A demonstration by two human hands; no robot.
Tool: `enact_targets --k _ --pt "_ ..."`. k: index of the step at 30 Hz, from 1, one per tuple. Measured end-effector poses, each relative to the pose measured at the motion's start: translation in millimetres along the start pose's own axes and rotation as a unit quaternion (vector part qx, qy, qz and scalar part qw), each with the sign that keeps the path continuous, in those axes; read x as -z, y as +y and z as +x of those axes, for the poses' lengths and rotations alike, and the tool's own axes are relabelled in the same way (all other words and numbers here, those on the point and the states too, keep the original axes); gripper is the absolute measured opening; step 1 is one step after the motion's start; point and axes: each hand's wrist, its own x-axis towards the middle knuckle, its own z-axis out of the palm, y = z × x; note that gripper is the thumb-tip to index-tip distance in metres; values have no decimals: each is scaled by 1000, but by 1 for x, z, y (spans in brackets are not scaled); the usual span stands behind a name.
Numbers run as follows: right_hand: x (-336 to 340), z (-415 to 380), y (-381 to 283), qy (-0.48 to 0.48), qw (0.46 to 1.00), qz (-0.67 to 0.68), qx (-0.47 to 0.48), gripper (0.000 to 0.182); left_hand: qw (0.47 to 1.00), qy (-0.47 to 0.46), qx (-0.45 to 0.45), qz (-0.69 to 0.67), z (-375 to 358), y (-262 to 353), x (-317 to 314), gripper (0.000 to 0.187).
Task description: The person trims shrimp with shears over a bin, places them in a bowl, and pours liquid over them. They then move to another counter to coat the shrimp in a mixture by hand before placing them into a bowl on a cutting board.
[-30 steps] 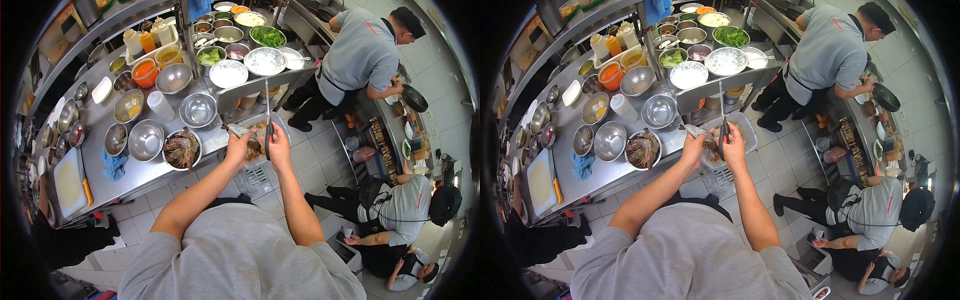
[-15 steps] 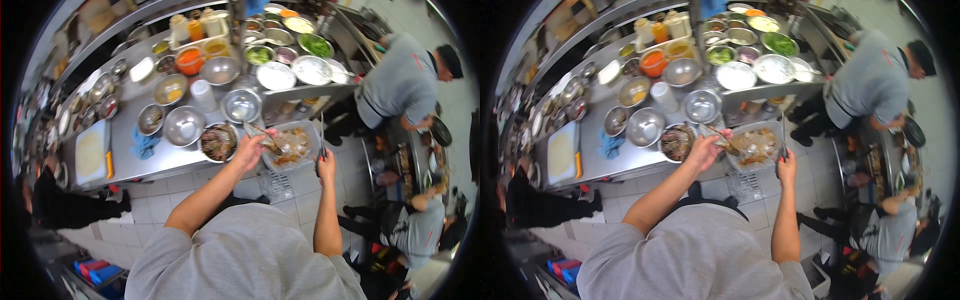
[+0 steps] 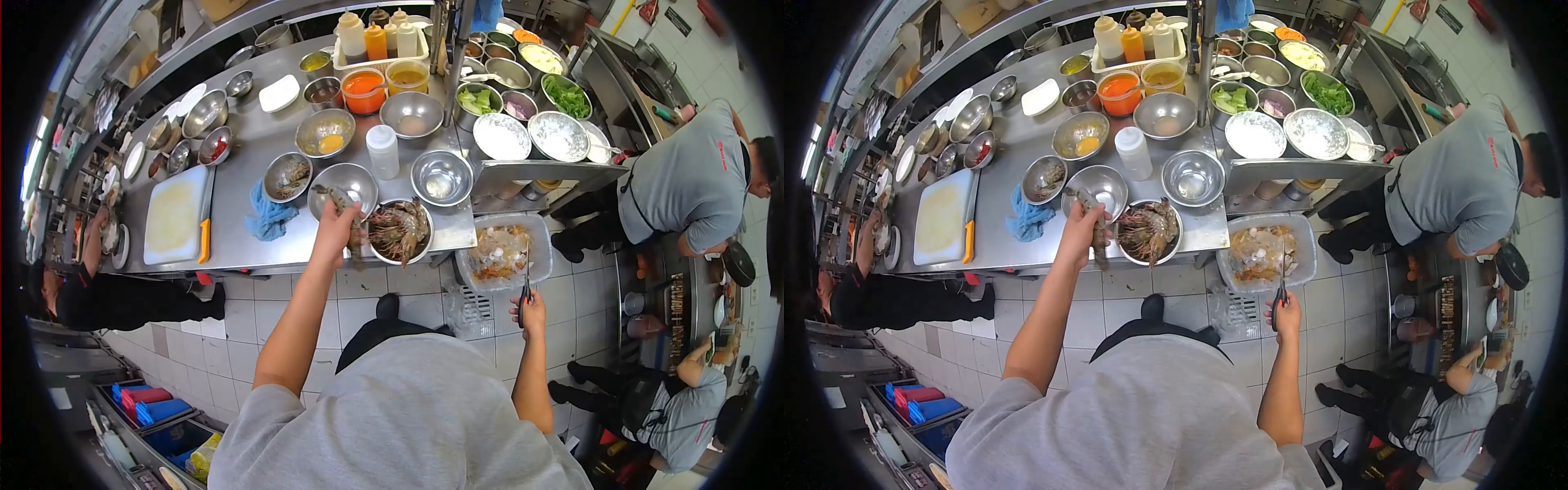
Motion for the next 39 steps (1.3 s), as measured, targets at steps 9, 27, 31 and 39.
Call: enact_targets --k 9,27,31,39 --pt "-19 -9 -17 -18 1000 -1 8 33 816 -39 -192 544 29 -38 -35 69" --pt "-24 -31 1 20 1000 -7 -4 39 772 105 -210 591 177 29 200 38" --pt "-33 -33 -3 26 1000 2 7 41 715 35 -196 670 183 21 194 47" --pt "-42 -45 8 47 999 12 -4 42 744 9 -114 659 189 33 201 51"
